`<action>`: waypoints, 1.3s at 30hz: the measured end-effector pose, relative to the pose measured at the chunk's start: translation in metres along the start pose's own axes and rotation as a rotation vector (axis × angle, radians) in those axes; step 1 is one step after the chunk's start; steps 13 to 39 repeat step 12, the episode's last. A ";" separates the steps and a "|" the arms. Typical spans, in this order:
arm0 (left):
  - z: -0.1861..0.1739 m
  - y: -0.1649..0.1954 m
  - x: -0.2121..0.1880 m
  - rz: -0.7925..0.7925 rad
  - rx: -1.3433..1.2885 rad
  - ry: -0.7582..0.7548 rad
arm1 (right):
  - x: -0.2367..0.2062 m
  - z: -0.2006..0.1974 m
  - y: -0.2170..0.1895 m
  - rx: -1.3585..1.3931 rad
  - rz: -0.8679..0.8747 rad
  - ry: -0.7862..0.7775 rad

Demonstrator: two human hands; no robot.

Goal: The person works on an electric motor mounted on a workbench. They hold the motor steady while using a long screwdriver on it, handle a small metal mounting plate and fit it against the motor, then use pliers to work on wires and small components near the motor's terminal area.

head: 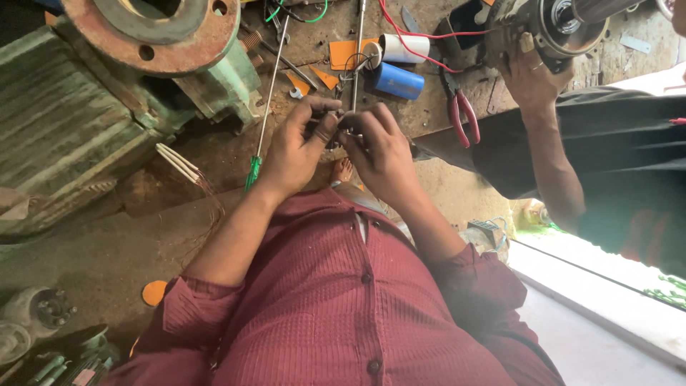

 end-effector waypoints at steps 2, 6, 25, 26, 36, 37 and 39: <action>-0.003 -0.003 0.001 -0.026 0.023 0.027 | -0.002 -0.004 0.007 0.122 0.078 0.020; -0.003 -0.007 0.001 -0.064 -0.040 0.019 | -0.003 -0.001 0.009 -0.014 0.057 0.032; -0.003 -0.006 0.000 -0.041 -0.029 0.043 | -0.007 0.002 0.021 0.151 0.162 0.009; -0.003 -0.006 0.000 -0.041 -0.029 0.043 | -0.007 0.002 0.021 0.151 0.162 0.009; -0.003 -0.006 0.000 -0.041 -0.029 0.043 | -0.007 0.002 0.021 0.151 0.162 0.009; -0.003 -0.006 0.000 -0.041 -0.029 0.043 | -0.007 0.002 0.021 0.151 0.162 0.009; -0.003 -0.006 0.000 -0.041 -0.029 0.043 | -0.007 0.002 0.021 0.151 0.162 0.009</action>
Point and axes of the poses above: each hand's wrist, its own x-axis towards the middle knuckle, its own z-axis out of the palm, y = z × x, the point moved 9 cm from there along x, towards the middle knuckle, and after that the axes turned 4 degrees about x, right-handed, at the moved point
